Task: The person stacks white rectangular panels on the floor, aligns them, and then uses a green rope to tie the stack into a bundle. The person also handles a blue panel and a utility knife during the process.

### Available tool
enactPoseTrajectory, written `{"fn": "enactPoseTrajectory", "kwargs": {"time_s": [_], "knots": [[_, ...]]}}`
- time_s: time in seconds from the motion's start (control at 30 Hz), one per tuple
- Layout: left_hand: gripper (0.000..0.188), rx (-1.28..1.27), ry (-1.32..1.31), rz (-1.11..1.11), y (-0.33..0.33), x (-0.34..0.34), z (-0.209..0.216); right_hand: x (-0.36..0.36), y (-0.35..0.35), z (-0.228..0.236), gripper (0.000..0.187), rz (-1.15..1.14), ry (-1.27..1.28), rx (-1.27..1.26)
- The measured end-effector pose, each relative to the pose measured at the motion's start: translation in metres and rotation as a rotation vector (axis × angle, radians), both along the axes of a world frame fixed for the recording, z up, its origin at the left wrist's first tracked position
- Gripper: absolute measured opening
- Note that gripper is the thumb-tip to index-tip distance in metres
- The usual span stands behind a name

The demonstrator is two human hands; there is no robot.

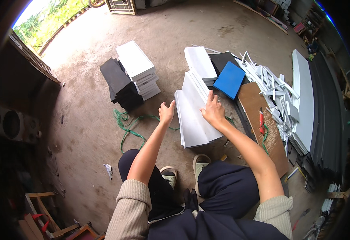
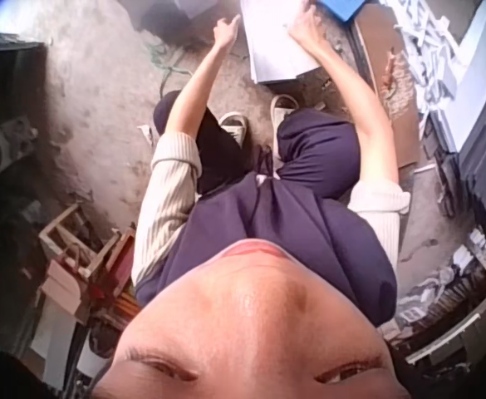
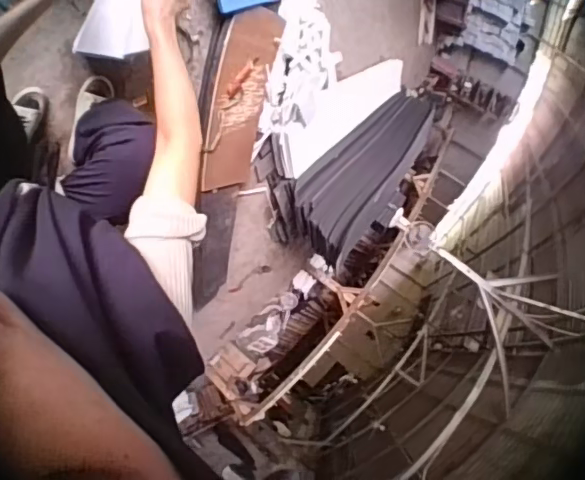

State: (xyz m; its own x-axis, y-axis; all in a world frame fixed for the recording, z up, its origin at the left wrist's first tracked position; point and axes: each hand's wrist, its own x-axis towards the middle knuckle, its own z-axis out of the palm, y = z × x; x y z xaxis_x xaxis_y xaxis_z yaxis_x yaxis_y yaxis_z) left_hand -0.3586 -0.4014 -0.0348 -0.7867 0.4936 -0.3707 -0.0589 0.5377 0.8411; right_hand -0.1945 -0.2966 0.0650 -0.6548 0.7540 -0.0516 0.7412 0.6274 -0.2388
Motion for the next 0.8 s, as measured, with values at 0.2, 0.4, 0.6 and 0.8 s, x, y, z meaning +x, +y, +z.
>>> {"fn": "enactPoseTrajectory", "kwargs": {"time_s": [0.2, 0.4, 0.6, 0.8], "knots": [[0.084, 0.131, -0.011, -0.279, -0.002, 0.026, 0.002, 0.052, 0.057, -0.02, 0.08, -0.212, 0.568, -0.549], [0.093, 0.415, -0.191, -0.286, 0.004, 0.058, -0.01, 0.055, 0.021, -0.075, 0.071, -0.213, 0.781, -1.051], [0.095, 0.461, 0.078, -0.157, 0.003, 0.059, -0.027, 0.033, 0.017, -0.104, 0.077, -0.133, 0.613, -0.666], [0.097, 0.42, 0.061, -0.141, 0.006, 0.067, -0.008, 0.032, 0.011, -0.13, 0.076, -0.119, 0.509, -0.243]]}}
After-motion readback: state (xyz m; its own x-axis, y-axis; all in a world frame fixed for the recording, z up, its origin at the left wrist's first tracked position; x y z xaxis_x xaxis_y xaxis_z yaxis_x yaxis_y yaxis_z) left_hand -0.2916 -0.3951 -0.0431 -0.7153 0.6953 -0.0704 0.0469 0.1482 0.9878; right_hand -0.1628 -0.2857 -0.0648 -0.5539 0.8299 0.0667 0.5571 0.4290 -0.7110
